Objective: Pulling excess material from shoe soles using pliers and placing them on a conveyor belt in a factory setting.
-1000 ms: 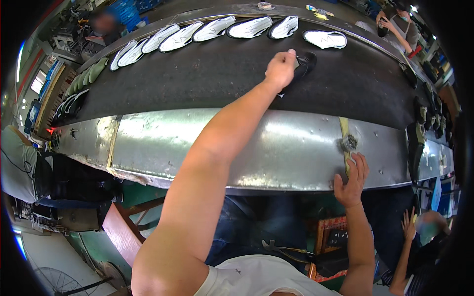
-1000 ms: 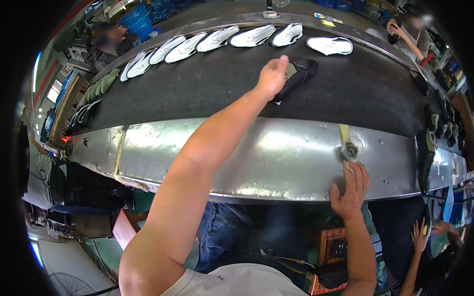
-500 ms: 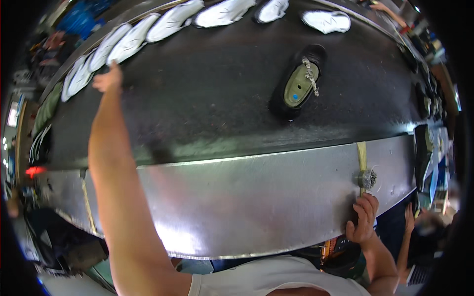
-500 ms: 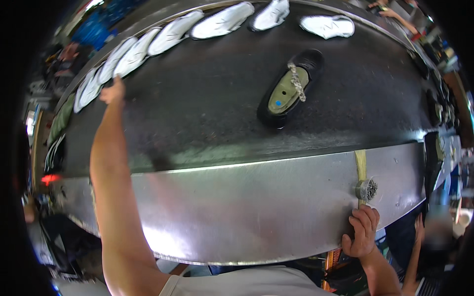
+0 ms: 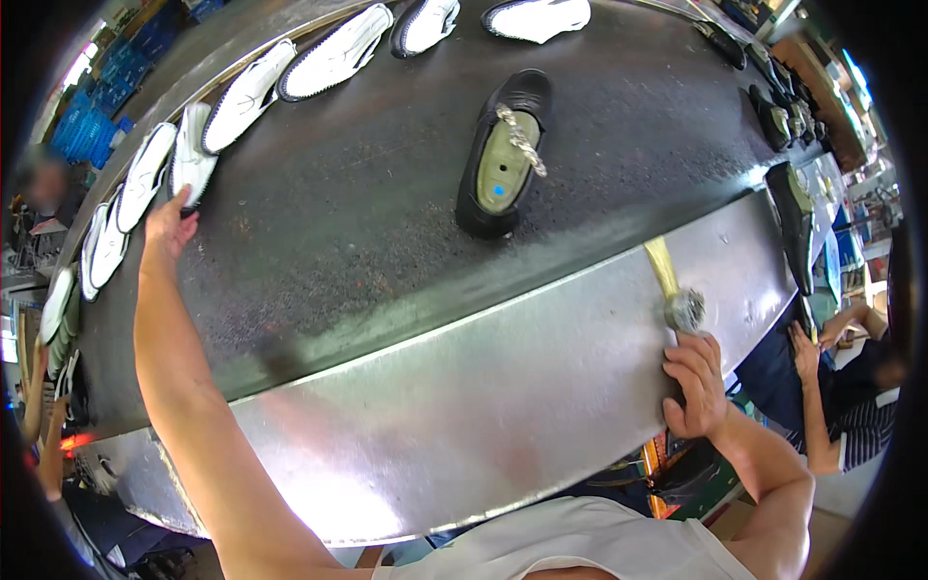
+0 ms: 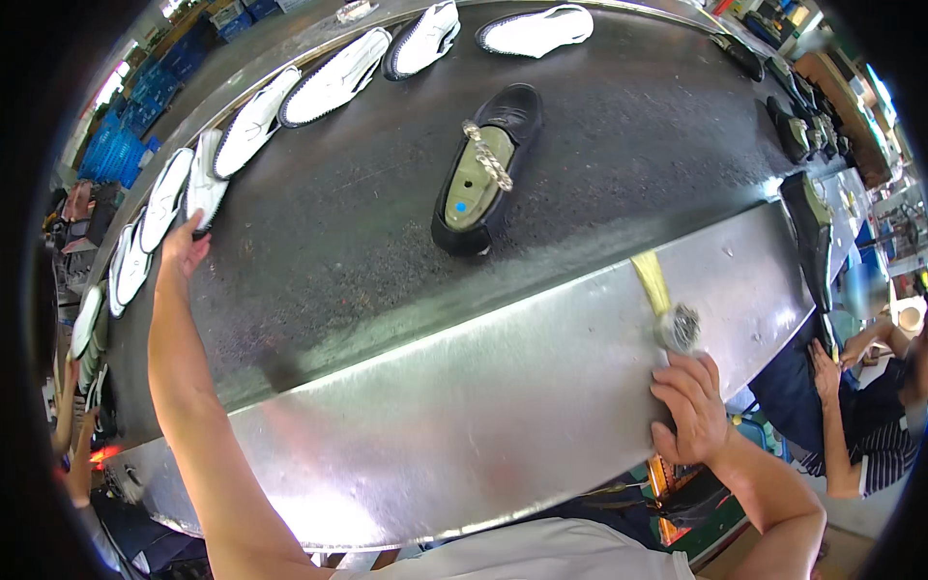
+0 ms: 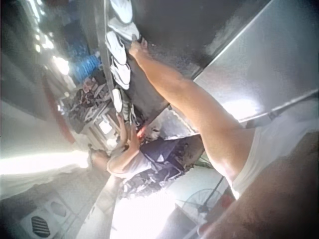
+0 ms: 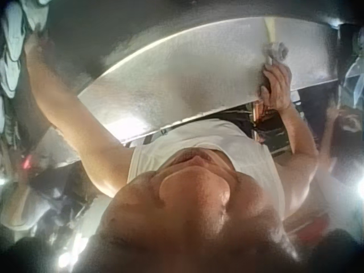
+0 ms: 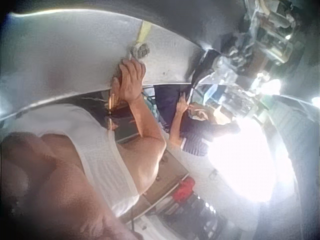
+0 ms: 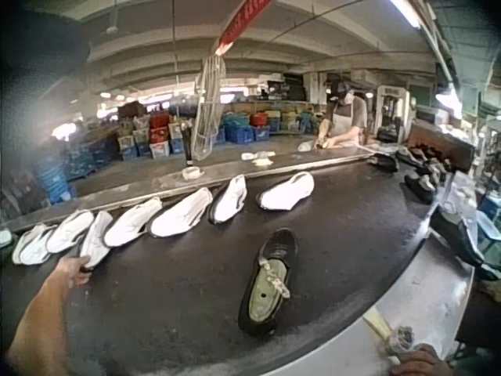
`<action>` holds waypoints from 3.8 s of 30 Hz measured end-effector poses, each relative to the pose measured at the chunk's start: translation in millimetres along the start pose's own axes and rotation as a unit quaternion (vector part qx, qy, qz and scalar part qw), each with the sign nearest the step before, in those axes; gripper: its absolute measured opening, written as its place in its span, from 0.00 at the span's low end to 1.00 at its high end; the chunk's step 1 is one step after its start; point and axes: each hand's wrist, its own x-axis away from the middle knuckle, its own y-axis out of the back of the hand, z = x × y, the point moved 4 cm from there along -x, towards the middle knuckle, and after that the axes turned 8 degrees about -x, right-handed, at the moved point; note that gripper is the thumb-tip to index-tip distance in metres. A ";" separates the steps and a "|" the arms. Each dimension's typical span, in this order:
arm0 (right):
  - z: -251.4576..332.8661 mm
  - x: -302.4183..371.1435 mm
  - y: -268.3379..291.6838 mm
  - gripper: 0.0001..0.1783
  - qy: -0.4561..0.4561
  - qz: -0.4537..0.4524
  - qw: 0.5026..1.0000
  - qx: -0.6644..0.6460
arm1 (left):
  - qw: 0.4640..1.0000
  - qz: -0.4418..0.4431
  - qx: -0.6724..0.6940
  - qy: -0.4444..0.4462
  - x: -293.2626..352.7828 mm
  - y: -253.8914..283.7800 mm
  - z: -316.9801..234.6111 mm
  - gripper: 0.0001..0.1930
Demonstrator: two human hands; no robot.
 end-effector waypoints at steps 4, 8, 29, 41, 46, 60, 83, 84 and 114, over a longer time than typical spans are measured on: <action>10.4 -0.1 4.7 0.25 0.017 -0.036 0.999 0.002 | 0.986 0.154 0.002 0.069 119.2 22.4 24.7 0.22; 16.2 15.3 4.2 0.26 0.030 -0.077 0.997 0.012 | 0.967 0.135 0.216 -0.003 275.5 49.2 30.9 0.17; 229.6 353.4 -75.7 0.31 -0.057 0.297 0.946 -0.120 | 0.869 0.329 -0.305 -0.207 859.9 -122.7 288.7 0.54; 188.9 370.7 -57.7 0.21 -0.296 0.273 0.727 -0.556 | 0.887 0.404 0.183 -0.127 784.2 -197.1 215.3 0.34; 234.4 306.7 -51.8 0.17 -0.313 0.218 0.809 -0.447 | 0.875 0.387 0.242 -0.161 794.9 -142.3 235.2 0.33; 248.4 224.9 -90.8 0.11 -0.285 0.335 0.719 -0.538 | 0.904 0.357 0.134 -0.191 789.2 -106.7 256.3 0.27; 262.1 226.0 -68.1 0.18 -0.198 0.165 0.874 -0.413 | 0.913 0.349 0.154 -0.143 783.5 -127.4 257.6 0.25; 261.6 220.9 -64.7 0.19 -0.131 0.039 0.920 -0.368 | 0.912 0.354 0.152 -0.144 784.1 -128.4 252.6 0.25; 227.3 284.0 -140.4 0.23 -0.353 0.240 0.739 -0.521 | 0.870 0.455 0.150 0.115 838.7 -143.1 350.3 0.35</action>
